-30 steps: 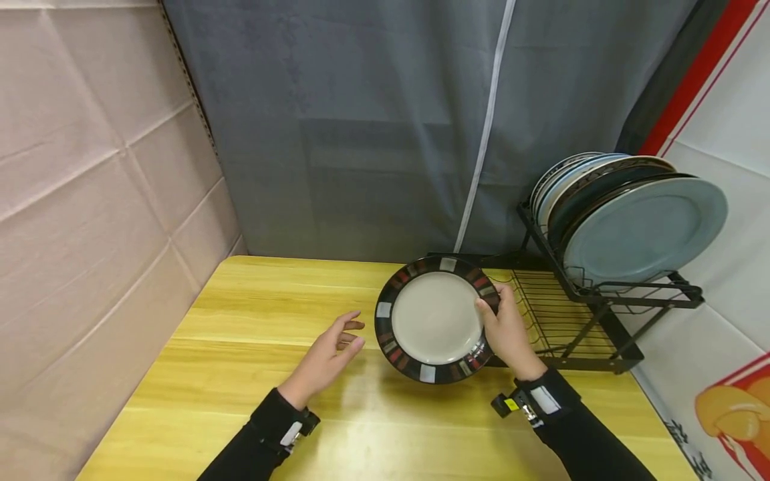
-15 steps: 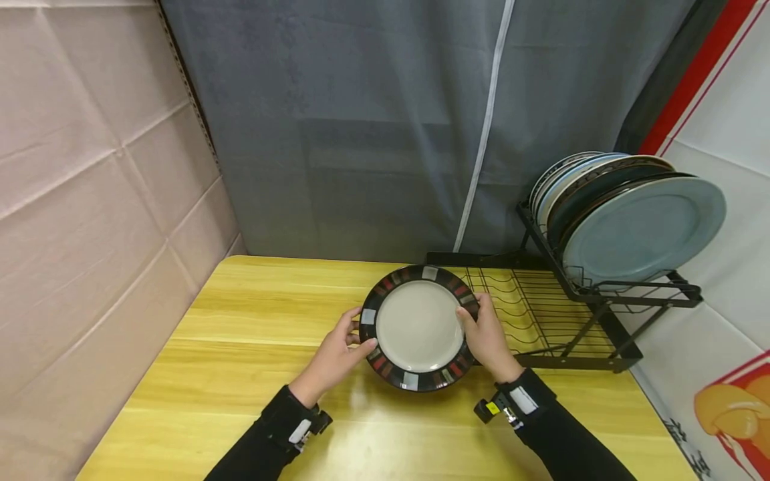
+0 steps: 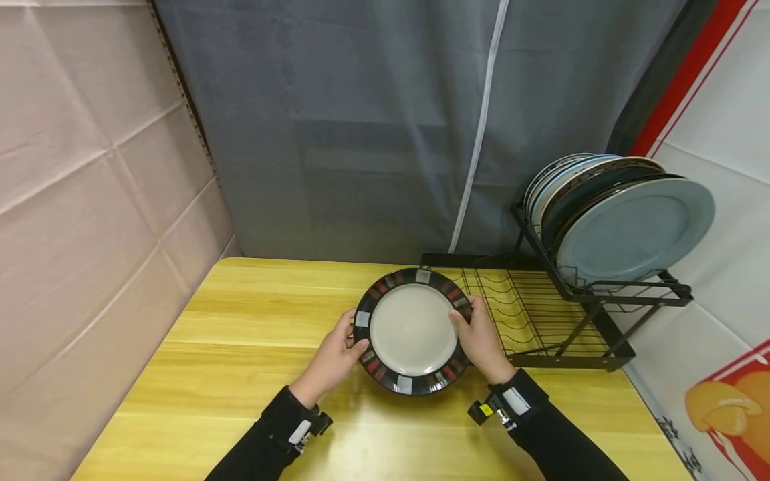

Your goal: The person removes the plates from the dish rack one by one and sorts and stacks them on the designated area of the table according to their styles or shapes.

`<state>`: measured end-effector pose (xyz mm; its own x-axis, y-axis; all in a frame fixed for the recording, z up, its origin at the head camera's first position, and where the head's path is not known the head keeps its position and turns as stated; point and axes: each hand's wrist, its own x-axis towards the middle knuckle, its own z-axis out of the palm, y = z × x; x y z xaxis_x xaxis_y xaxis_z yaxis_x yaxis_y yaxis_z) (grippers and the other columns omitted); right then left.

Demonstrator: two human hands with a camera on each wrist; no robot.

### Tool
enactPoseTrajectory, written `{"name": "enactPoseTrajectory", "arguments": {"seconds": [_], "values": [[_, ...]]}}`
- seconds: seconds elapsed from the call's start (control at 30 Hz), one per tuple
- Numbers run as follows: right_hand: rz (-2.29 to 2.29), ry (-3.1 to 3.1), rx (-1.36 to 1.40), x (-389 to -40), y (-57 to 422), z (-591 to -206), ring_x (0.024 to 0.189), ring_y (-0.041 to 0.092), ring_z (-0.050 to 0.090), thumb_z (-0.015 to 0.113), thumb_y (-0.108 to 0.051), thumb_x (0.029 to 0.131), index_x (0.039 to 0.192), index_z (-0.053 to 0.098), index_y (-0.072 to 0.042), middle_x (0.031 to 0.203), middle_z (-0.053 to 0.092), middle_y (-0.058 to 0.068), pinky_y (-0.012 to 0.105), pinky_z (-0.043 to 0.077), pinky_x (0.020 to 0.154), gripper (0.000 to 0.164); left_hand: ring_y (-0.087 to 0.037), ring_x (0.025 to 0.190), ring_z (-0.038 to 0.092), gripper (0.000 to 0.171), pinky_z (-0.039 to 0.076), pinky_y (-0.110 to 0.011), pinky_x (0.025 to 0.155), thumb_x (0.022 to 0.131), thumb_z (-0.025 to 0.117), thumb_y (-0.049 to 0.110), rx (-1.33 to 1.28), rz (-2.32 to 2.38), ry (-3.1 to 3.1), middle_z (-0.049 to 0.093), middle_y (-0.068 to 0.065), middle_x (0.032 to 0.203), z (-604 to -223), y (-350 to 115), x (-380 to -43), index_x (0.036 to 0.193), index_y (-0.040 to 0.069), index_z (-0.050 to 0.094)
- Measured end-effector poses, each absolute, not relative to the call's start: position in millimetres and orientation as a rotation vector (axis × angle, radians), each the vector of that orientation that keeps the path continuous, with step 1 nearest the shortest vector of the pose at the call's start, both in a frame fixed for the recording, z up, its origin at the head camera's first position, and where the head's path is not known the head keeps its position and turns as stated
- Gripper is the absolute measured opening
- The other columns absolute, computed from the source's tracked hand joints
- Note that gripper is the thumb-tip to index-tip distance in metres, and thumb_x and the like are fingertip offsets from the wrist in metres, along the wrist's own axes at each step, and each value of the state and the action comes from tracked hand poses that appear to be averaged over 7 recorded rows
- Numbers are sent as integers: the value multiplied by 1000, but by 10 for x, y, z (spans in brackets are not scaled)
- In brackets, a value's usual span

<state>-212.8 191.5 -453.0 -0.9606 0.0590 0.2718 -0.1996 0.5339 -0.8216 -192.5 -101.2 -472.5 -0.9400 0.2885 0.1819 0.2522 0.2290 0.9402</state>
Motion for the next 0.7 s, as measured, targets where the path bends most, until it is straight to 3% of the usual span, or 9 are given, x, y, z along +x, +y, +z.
{"name": "enactPoseTrajectory", "arguments": {"seconds": [0.2,0.4,0.7], "values": [[1399,-2502,110,-2123,1908,-4529,104,40,61,61,-7,104,129,43,9,116,57,29,49,54,84,35,-28,96,71,59,60,-33,77,100,60,-6,526,1867,2470,67,-21,122,-4725,-1008,-1919,153,4,36],[1488,-2476,115,-2125,1916,-4514,90,34,64,63,-9,103,132,46,6,113,59,26,35,56,68,37,-31,91,72,55,61,-35,77,97,59,-10,484,1921,2457,68,-24,114,-4695,-998,-1904,148,-6,38],[1654,-2458,105,-2112,1929,-4456,95,32,66,64,-19,104,145,42,3,112,66,25,31,57,73,51,-32,92,70,54,62,-36,75,96,59,-13,345,2019,2397,67,-24,112,-4663,-985,-1867,146,-4,41]]}}
